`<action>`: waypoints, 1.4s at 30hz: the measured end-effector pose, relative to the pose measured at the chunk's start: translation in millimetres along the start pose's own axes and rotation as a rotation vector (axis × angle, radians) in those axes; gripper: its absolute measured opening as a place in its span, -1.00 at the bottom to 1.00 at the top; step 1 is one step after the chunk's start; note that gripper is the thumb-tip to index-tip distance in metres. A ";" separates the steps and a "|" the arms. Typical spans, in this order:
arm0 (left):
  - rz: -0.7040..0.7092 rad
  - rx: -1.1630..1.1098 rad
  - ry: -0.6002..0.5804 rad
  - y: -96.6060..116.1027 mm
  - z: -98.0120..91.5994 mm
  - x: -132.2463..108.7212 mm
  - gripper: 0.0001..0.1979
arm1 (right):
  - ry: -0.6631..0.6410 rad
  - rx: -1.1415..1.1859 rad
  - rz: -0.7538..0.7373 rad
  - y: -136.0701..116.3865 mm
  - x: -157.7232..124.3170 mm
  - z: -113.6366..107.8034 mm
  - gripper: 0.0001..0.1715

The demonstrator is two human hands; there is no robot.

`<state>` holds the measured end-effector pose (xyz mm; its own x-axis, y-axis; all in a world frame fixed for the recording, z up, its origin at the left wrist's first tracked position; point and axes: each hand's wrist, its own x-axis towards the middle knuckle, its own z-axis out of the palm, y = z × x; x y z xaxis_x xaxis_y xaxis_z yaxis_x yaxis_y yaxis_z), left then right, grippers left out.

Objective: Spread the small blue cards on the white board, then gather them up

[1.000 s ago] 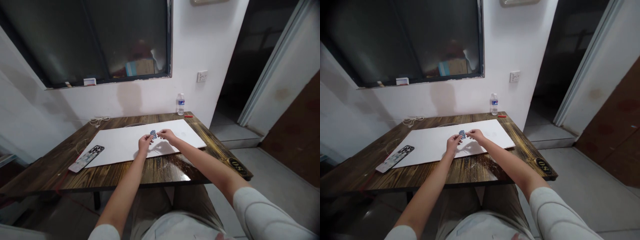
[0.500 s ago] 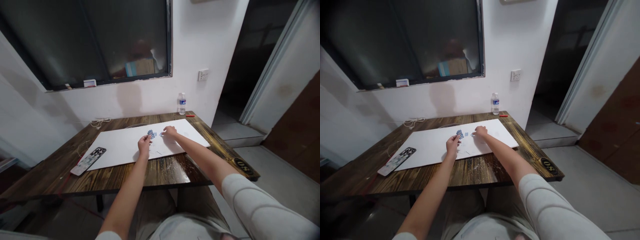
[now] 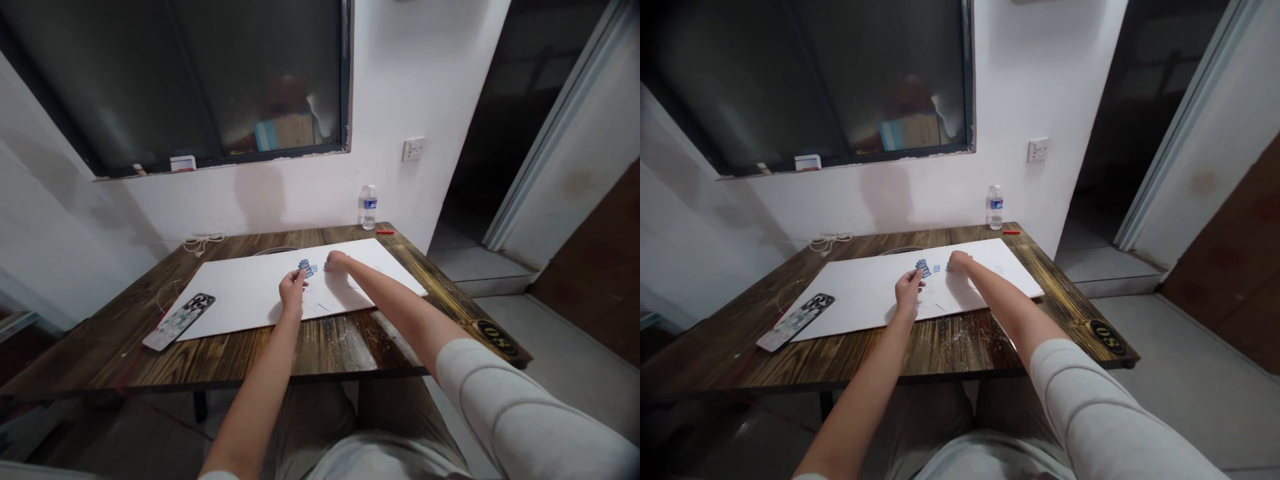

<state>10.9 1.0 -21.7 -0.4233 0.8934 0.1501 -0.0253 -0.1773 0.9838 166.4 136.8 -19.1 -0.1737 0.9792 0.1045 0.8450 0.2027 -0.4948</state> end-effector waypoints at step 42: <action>0.056 -0.030 -0.014 3.4 0.5 2.1 -0.53 | -0.022 0.730 -0.140 -3.4 -46.5 -16.8 -0.62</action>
<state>10.3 2.5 -18.0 -0.4124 0.8872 0.2068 -0.0291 -0.2397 0.9704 180.1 90.6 -7.8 -0.2718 0.9423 0.1957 0.2649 0.2687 -0.9261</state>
